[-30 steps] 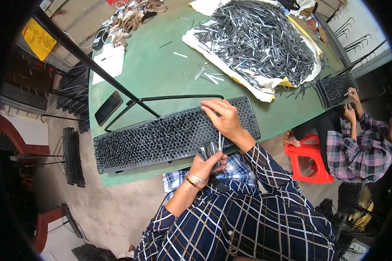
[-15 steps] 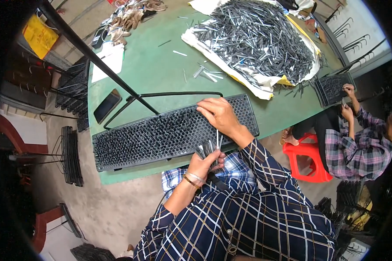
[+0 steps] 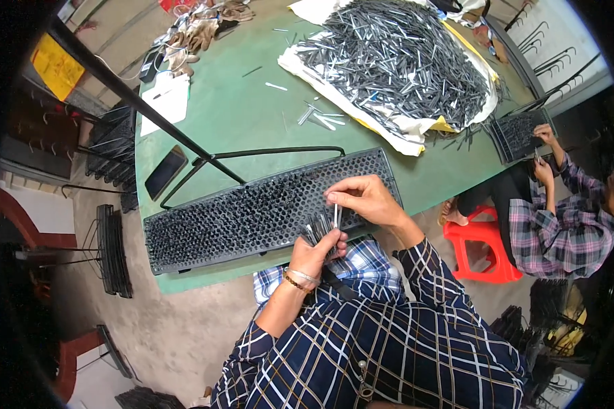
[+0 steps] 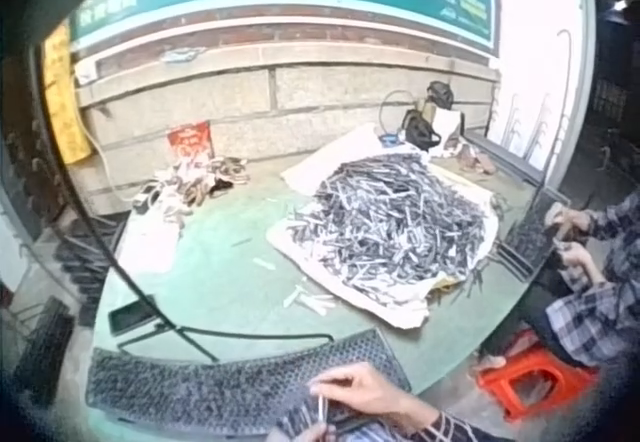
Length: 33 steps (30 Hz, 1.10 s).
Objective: Inserting small metal rods into a black plastic grid template.
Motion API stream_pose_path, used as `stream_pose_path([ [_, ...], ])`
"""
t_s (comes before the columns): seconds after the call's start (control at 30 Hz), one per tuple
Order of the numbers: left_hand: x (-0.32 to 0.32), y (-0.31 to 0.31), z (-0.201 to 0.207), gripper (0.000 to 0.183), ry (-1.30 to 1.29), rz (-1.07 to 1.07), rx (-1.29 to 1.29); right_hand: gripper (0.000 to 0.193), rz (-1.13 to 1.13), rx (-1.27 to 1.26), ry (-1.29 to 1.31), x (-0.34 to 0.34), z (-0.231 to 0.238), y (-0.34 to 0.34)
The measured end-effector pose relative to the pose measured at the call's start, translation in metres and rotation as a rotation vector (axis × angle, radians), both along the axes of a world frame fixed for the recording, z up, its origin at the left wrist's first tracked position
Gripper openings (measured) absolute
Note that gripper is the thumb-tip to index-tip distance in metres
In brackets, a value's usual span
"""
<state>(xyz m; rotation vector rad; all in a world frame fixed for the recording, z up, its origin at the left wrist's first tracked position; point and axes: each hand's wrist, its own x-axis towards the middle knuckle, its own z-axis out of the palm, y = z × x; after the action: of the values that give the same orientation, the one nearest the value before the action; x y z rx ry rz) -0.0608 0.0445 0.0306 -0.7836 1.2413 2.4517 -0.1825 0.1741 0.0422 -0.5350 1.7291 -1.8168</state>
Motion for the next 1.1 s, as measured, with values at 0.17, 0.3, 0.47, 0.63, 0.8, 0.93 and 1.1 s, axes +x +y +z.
stream_pose_path([
  [0.17, -0.001, 0.002, 0.004, 0.016, -0.007, 0.011, -0.021, 0.017, -0.216, 0.002, 0.092, -0.003, 0.003, -0.002],
  [0.3, 0.001, 0.001, 0.001, 0.019, -0.004, 0.003, 0.007, 0.013, -0.428, 0.104, 0.54, -0.016, 0.007, -0.014],
  [0.47, 0.004, 0.004, -0.003, 0.019, -0.01, -0.051, 0.006, 0.013, -0.507, 0.042, 0.735, -0.024, -0.012, -0.035],
  [0.63, 0.004, 0.004, -0.001, 0.019, -0.025, -0.045, 0.018, 0.014, -0.507, 0.071, 0.996, -0.027, -0.021, -0.044],
  [0.8, 0.005, 0.004, -0.002, 0.018, -0.043, -0.039, 0.043, 0.016, -0.468, 0.081, 1.139, -0.031, -0.022, -0.044],
  [0.93, 0.005, 0.005, -0.003, 0.018, -0.062, -0.036, 0.046, 0.017, -0.422, 0.091, 1.15, -0.031, -0.03, -0.044],
  [1.1, 0.004, 0.007, 0.001, 0.017, -0.063, -0.041, 0.05, 0.019, -0.313, 0.154, 1.17, -0.033, -0.036, -0.041],
])
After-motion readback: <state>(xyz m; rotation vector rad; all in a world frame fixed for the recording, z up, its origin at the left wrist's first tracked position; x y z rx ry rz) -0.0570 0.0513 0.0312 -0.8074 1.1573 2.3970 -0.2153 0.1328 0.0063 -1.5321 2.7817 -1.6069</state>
